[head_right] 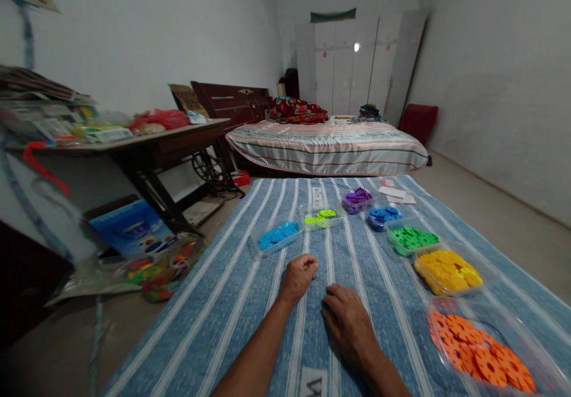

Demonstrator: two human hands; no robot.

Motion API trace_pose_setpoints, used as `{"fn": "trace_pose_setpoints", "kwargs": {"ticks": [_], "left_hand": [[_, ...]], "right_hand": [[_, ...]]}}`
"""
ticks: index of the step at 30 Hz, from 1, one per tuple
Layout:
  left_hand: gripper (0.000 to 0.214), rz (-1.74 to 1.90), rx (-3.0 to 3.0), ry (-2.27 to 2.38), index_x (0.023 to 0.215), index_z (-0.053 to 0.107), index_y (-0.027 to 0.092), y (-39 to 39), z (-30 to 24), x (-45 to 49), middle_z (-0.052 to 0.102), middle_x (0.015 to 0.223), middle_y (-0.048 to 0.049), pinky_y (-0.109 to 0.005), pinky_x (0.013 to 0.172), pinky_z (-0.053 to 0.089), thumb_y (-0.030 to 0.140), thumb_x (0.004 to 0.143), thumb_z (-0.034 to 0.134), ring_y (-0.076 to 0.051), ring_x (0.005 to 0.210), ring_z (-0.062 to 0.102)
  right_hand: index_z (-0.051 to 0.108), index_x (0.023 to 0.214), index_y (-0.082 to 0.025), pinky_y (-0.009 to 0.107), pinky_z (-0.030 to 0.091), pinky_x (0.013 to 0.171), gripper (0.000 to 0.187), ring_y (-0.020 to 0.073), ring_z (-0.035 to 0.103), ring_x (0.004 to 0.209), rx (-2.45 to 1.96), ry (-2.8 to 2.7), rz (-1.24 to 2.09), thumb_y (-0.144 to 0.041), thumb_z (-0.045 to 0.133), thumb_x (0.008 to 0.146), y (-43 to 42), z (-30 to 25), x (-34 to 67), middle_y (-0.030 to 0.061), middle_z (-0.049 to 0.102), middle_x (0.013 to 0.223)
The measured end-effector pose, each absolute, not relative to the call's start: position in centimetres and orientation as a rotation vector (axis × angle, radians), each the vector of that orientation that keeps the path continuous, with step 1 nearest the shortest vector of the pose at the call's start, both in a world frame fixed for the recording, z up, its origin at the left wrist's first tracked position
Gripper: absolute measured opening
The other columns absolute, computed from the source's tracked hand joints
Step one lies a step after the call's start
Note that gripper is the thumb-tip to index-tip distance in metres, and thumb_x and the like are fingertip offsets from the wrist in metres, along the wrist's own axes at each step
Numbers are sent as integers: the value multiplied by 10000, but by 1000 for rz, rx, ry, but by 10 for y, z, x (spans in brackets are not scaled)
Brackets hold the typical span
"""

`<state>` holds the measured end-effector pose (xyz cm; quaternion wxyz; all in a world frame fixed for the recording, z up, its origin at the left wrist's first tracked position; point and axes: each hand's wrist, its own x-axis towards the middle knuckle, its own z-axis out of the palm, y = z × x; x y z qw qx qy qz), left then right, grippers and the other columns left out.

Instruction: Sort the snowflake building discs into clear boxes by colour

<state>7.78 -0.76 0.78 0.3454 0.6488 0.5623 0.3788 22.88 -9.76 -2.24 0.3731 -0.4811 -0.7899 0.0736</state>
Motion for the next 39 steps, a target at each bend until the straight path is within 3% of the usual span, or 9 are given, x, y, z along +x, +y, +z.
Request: {"fn": "trace_pose_setpoints", "kwargs": {"ticks": [5, 9, 15, 21, 39], "left_hand": [[139, 846, 2034, 1344, 797, 662, 187, -17, 7, 74, 641, 818, -8, -251, 737, 482, 148, 705, 565, -141, 734, 593], [189, 755, 2337, 1124, 884, 660, 177, -33, 4, 61, 642, 1003, -61, -302, 901, 469, 118, 740, 552, -183, 982, 592], [340, 504, 2553, 1165, 1183, 563, 183, -71, 5, 50, 480, 1402, -120, -399, 1094, 354, 194, 846, 522, -231, 1305, 431], [437, 402, 2599, 1220, 1357, 438, 215, -94, 5, 49, 439, 1460, -93, -449, 1146, 267, 322, 933, 418, -214, 1369, 357], [621, 222, 2591, 1383, 1470, 285, 214, -104, 6, 48, 283, 1547, -87, -494, 1169, 182, 523, 934, 344, -228, 1438, 198]], "right_hand": [[684, 957, -227, 418, 507, 894, 194, 251, 620, 1028, -1210, -2005, 215, -201, 517, 862, -96, -25, 229, 97, 662, 1106], [695, 923, -230, 414, 514, 877, 195, 246, 633, 993, -1187, -1992, 250, -213, 510, 861, -94, -25, 230, 95, 674, 1064], [700, 960, -235, 437, 508, 886, 224, 260, 627, 1010, -1181, -1991, 277, -221, 494, 872, -92, -29, 231, 111, 675, 1075], [714, 956, -236, 428, 507, 896, 236, 252, 631, 1016, -1188, -1968, 266, -236, 494, 872, -92, -35, 232, 106, 680, 1084], [719, 892, -207, 394, 461, 934, 231, 240, 609, 1045, -1256, -1977, 344, -220, 490, 870, -93, -28, 231, 108, 675, 1094]]}}
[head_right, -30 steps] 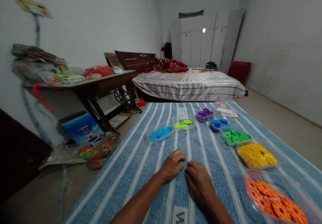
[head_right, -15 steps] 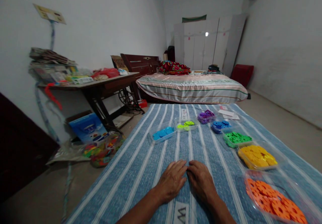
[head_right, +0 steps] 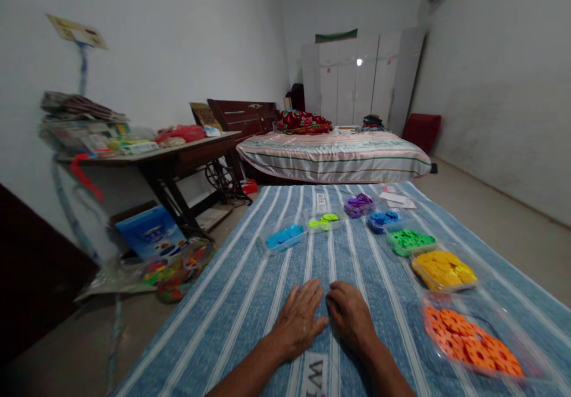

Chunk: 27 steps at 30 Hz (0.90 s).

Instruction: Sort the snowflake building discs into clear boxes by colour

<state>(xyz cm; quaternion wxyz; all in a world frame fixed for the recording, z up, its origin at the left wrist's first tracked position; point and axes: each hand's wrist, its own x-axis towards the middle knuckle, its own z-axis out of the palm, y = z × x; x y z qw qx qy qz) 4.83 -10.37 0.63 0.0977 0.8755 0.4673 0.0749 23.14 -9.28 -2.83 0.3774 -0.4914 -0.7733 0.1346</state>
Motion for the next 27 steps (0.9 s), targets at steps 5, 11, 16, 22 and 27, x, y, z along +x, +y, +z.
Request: {"fn": "trace_pose_setpoints", "kwargs": {"ticks": [5, 11, 16, 22, 27], "left_hand": [[636, 204, 2568, 1391, 1463, 299, 205, -105, 12, 49, 292, 1543, -89, -493, 1170, 177, 559, 935, 295, -222, 1436, 208], [628, 239, 2584, 1417, 1456, 318, 209, -104, 7, 48, 317, 1533, -85, -495, 1167, 198, 556, 932, 311, -230, 1426, 238], [612, 255, 2588, 1415, 1448, 334, 199, -103, 5, 49, 314, 1532, -93, -508, 1160, 213, 521, 928, 360, -238, 1424, 242], [612, 250, 2582, 1426, 1437, 353, 169, -102, 7, 51, 332, 1519, -123, -536, 1142, 241, 463, 908, 440, -262, 1418, 256], [587, 289, 2603, 1433, 1407, 401, 176, -101, 5, 51, 372, 1499, -121, -534, 1131, 268, 465, 899, 458, -272, 1397, 303]], "right_hand": [[718, 901, -206, 391, 450, 940, 218, 237, 604, 1048, -1258, -1947, 359, -217, 504, 862, -92, -31, 231, 105, 674, 1096], [709, 906, -198, 380, 448, 937, 210, 232, 600, 1047, -1257, -1957, 364, -207, 503, 871, -92, -29, 231, 107, 668, 1101], [709, 880, -201, 365, 453, 922, 191, 224, 607, 1024, -1254, -1950, 357, -199, 518, 868, -92, -26, 231, 99, 672, 1080], [710, 865, -216, 371, 456, 918, 202, 224, 611, 1015, -1253, -1953, 332, -210, 509, 876, -91, -28, 232, 89, 674, 1079], [712, 882, -216, 376, 453, 928, 194, 228, 607, 1032, -1259, -1926, 326, -208, 519, 868, -91, -29, 232, 91, 673, 1086]]}}
